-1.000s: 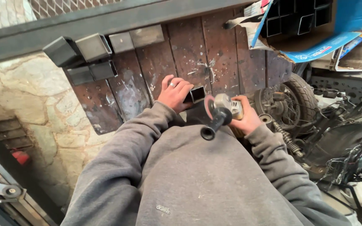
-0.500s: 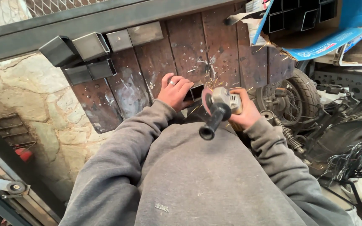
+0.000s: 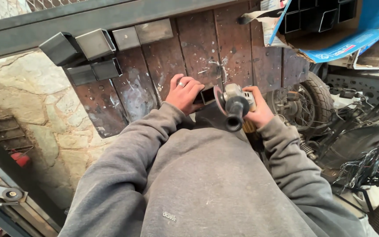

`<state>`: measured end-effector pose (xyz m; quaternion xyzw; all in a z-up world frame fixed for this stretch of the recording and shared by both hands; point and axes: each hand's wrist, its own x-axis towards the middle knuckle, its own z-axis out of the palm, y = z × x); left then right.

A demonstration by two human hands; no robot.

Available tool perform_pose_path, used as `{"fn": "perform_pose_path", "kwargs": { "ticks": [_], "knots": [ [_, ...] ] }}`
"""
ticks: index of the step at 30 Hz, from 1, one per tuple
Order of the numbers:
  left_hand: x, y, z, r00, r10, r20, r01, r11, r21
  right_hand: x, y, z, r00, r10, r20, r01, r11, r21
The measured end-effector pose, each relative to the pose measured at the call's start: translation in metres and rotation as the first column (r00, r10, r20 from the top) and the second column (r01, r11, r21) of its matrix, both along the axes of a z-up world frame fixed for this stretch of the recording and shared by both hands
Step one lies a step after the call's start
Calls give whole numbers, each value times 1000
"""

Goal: Grinding the edges of square metal pipes using an angle grinder.

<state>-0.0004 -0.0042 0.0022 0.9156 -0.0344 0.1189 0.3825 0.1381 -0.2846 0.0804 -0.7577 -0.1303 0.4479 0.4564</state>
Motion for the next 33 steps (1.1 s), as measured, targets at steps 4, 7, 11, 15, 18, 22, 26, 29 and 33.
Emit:
{"fn": "perform_pose_path", "kwargs": {
  "ticks": [4,7,11,15,18,22,26,29,33],
  "knots": [
    [0,0,0,1000,-7,9,7,1000,-7,-5,-8,-1,999,0,-49,-1,1000,-15],
    [1,-3,-3,999,7,33,-7,1000,4,-15,-24,1,997,-1,-72,-2,1000,-31],
    [-1,-2,-10,999,41,10,-41,999,34,-37,-36,7,995,-38,-91,33,998,-58],
    [-1,3,10,988,-68,-136,65,998,-23,-56,-48,16,995,-99,9,99,990,-104],
    [6,13,24,999,-43,19,45,994,-104,-47,-11,38,980,11,197,27,981,-190],
    [8,21,15,985,-164,57,166,986,-26,-45,24,62,955,94,280,-5,953,-303],
    [6,22,12,991,-135,11,135,991,-16,-56,30,66,955,133,264,-35,938,-346],
    [4,20,8,994,-103,33,103,995,-14,-70,18,60,949,183,258,-54,898,-437],
    [0,16,2,997,-79,18,79,997,-4,-74,12,57,922,231,310,-73,891,-447]
  ]
}}
